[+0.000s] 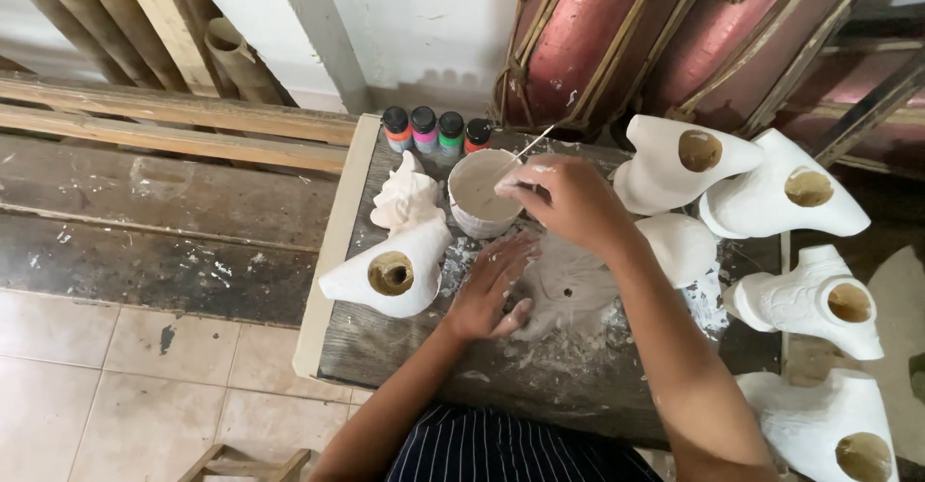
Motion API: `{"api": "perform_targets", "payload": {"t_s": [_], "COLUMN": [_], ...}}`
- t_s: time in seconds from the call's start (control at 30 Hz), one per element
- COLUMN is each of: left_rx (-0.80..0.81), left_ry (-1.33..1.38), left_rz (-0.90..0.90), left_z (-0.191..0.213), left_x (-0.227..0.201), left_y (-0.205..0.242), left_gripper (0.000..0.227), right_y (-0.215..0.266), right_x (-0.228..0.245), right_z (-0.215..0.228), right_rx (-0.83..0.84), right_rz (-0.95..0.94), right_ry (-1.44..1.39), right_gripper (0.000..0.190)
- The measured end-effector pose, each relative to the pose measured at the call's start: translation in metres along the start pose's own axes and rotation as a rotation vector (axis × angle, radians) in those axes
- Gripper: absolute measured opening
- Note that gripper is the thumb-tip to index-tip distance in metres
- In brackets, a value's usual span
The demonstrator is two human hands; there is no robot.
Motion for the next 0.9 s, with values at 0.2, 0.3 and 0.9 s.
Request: {"api": "perform_targets", "payload": {"t_s": [0.2, 0.3, 0.9], "left_rx": [0.029, 0.03, 0.088], "left_ry": [0.075, 0.055, 0.22], "left_rz": [-0.003, 0.011, 0.144], "left_z": [-0.005, -0.001, -0.003], "left_x": [0.006, 0.005, 0.018], "left_y": [0.011, 0.003, 0.022], "left_gripper": [0.067, 0.072, 0.075], "right_y": [-0.012, -0.012, 0.249], "right_x": [-0.01, -0.005, -0.074], "right_z": [-0.03, -0.036, 0.053], "right_rx": [0.146, 0.21, -1.044], "right_rz": [-0.127, -0.121, -0.386], "right_ry": [0.042, 0.124, -0.465], "right_gripper": [0.023, 0.024, 0.014]}}
Point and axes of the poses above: each hand's wrist, its own y-axis away from the middle knuckle, its own z-axis out of the back of the hand, x = y × z, the point moved 10 cm from there along -y, towards the middle knuckle, and after that the axes turned 6 degrees about -z, right-handed, at the moved point
